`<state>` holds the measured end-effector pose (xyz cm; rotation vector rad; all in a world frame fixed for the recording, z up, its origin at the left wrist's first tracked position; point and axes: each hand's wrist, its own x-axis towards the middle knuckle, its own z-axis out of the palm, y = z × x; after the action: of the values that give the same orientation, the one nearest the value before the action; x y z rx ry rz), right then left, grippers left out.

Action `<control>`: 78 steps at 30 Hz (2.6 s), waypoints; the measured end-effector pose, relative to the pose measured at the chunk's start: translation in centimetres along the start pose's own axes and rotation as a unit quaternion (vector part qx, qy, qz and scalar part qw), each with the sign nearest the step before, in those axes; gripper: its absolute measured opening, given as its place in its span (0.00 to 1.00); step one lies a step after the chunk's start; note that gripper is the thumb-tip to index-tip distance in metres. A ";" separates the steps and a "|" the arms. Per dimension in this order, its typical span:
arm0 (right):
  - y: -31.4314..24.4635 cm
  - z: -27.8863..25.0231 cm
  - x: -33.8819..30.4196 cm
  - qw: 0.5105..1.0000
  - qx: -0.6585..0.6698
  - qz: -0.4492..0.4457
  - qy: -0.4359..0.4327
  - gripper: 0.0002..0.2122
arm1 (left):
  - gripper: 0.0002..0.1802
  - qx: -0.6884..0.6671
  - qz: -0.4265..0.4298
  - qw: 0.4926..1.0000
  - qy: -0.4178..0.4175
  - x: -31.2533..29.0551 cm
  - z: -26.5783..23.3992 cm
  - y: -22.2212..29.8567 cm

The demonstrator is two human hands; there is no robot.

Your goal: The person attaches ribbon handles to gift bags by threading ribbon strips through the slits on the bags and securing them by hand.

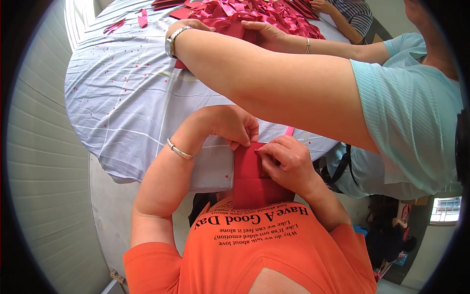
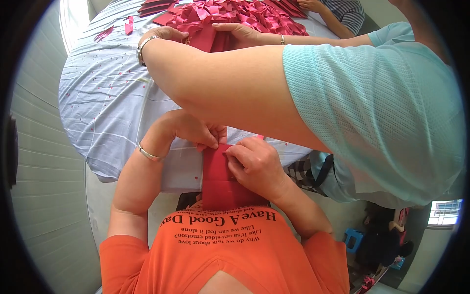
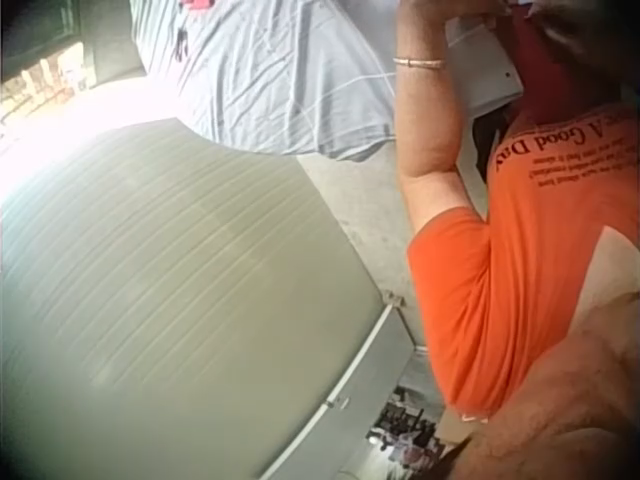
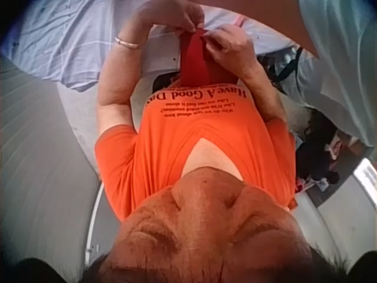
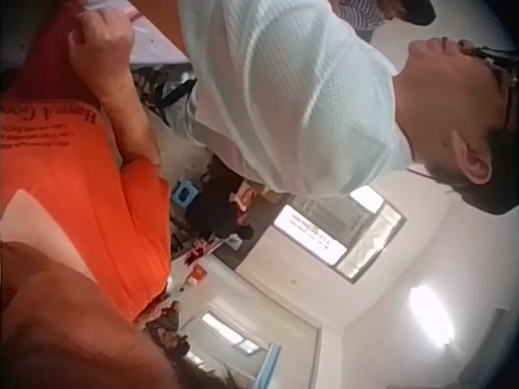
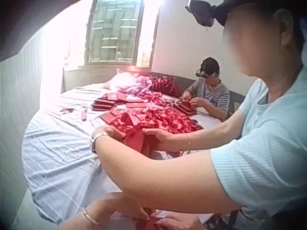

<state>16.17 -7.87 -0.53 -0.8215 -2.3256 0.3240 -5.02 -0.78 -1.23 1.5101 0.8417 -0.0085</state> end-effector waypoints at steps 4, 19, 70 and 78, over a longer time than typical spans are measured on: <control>-0.4 -0.4 0.3 0.999 -0.033 0.003 -0.022 0.05 | 0.05 0.015 0.007 1.000 0.012 -0.2 0.2 0.5; -2.5 2.1 0.7 0.973 -0.197 0.067 -0.103 0.06 | 0.08 0.074 0.053 0.996 0.026 0.7 0.0 -0.2; 11.4 1.4 8.9 0.967 0.155 0.192 -0.056 0.12 | 0.07 0.048 0.035 0.993 0.100 -1.8 1.8 3.3; 8.7 -4.4 4.4 0.977 0.096 0.187 0.034 0.11 | 0.07 0.054 0.029 0.992 0.108 -1.5 1.8 2.8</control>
<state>20.54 1.75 1.37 -1.1496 -2.0290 0.6599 -3.92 -2.72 1.64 1.6566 0.9822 0.1572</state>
